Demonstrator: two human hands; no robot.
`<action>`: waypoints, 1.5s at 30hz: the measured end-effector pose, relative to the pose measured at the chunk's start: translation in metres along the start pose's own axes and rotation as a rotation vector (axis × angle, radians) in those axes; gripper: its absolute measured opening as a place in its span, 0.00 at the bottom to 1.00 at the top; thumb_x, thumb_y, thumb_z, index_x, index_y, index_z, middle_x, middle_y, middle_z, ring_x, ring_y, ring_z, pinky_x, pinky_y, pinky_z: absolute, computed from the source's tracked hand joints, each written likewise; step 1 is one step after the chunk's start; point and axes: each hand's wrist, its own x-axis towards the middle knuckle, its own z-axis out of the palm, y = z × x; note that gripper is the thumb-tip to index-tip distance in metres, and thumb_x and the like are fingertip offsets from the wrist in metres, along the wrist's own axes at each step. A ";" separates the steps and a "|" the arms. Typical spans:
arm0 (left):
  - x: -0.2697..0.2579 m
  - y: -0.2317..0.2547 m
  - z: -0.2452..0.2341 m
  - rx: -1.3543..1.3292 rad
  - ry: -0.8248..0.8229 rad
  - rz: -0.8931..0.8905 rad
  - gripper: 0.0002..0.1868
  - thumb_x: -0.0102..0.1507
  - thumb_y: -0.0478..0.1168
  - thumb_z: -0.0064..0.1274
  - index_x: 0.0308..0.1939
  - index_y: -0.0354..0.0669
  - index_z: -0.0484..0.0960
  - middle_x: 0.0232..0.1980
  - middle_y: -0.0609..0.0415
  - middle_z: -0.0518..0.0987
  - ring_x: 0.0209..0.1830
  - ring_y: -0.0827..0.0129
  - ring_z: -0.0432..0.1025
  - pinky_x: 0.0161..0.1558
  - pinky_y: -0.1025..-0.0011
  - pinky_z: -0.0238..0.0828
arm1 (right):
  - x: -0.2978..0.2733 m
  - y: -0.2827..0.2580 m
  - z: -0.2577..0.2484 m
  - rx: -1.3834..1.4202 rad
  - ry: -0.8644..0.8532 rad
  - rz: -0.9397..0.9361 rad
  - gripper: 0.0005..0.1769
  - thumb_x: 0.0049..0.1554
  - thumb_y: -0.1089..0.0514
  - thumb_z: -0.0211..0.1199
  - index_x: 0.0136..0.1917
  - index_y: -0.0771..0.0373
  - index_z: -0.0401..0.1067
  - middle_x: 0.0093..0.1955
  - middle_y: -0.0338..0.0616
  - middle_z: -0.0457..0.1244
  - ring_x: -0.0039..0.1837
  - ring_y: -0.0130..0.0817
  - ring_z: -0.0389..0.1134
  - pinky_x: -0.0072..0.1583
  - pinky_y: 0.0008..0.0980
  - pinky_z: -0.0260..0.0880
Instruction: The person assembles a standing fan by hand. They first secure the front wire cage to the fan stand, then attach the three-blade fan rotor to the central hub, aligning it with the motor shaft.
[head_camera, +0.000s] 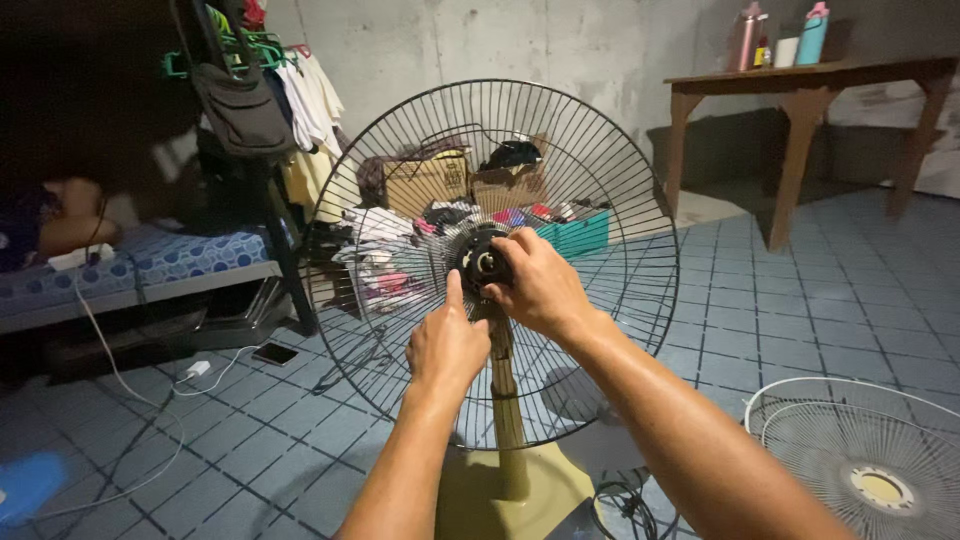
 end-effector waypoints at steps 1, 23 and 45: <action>0.000 0.000 0.000 -0.003 0.011 0.000 0.46 0.61 0.50 0.56 0.79 0.55 0.51 0.46 0.37 0.82 0.50 0.40 0.77 0.52 0.47 0.73 | 0.000 -0.001 0.002 -0.001 0.004 -0.002 0.37 0.43 0.53 0.78 0.64 0.60 0.70 0.58 0.49 0.62 0.57 0.52 0.68 0.55 0.44 0.72; -0.004 0.006 0.024 0.010 0.124 -0.001 0.51 0.58 0.48 0.59 0.80 0.56 0.47 0.45 0.37 0.80 0.48 0.40 0.76 0.47 0.44 0.73 | 0.015 0.007 0.008 -0.263 -0.089 -0.026 0.35 0.49 0.34 0.71 0.50 0.66 0.68 0.47 0.52 0.62 0.43 0.49 0.71 0.37 0.48 0.74; 0.008 -0.010 0.038 -0.052 0.112 0.040 0.58 0.54 0.48 0.66 0.80 0.56 0.43 0.49 0.40 0.79 0.55 0.43 0.72 0.53 0.45 0.71 | 0.048 0.026 0.012 -0.572 -0.171 -0.318 0.40 0.49 0.21 0.63 0.41 0.63 0.73 0.36 0.49 0.66 0.37 0.45 0.71 0.38 0.44 0.70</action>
